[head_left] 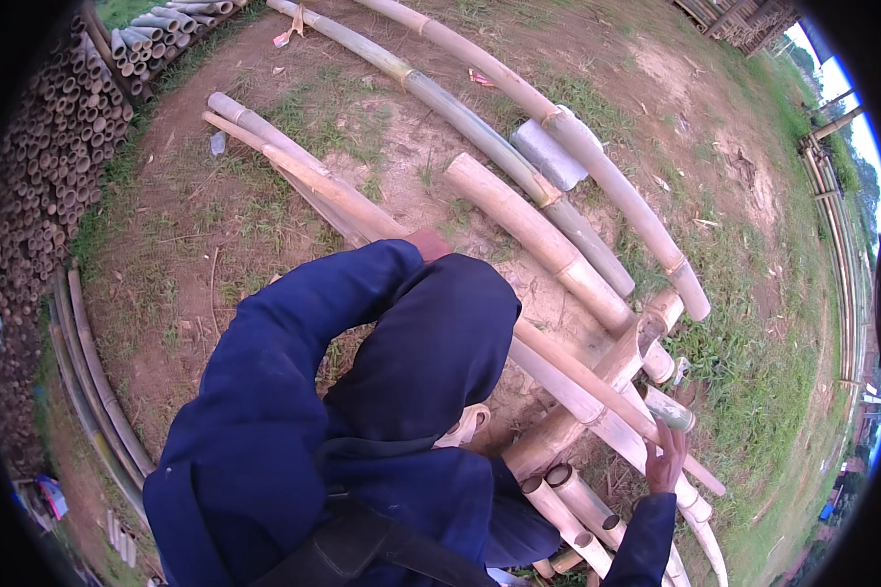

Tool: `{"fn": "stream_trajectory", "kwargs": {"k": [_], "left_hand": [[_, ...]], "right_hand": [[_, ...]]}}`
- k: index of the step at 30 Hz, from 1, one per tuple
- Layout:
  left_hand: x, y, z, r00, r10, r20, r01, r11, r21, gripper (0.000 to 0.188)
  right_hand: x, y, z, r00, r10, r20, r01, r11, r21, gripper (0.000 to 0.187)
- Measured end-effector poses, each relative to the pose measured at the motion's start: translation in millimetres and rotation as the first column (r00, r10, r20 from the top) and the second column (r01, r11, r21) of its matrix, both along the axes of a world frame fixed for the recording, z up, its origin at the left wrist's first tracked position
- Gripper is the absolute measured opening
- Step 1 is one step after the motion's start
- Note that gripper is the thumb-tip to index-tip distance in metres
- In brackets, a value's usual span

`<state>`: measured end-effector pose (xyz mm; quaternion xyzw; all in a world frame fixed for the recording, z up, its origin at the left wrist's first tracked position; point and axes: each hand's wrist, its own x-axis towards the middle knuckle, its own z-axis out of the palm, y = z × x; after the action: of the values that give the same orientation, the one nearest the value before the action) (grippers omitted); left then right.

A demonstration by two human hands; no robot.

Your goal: The person uses a hand saw to cut bamboo poles that are stacked on the ground. They repeatedly position a bamboo pole, saw through it, and then move the cut piece aside.

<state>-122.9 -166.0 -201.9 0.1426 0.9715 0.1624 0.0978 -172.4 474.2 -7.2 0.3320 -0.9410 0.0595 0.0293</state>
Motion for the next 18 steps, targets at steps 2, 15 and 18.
{"fn": "stream_trajectory", "kwargs": {"k": [2,15,18], "left_hand": [[-3.1,11.4,29.7,0.994,-0.020,-0.110,0.033,0.993,0.116,0.034],[-8.3,-14.6,58.6,1.000,0.019,-0.006,-0.020,0.980,-0.199,0.062],[-15.2,-10.4,56.3,0.999,0.049,-0.003,-0.049,0.978,-0.204,0.062]], "right_hand": [[11.8,1.6,13.2,0.999,-0.029,0.013,0.029,0.999,0.025,0.059],[12.0,-20.2,-11.6,0.996,-0.014,0.091,0.023,0.995,-0.098,0.052],[3.0,-29.9,-8.8,0.994,-0.035,0.107,0.044,0.996,-0.078,0.052]]}}
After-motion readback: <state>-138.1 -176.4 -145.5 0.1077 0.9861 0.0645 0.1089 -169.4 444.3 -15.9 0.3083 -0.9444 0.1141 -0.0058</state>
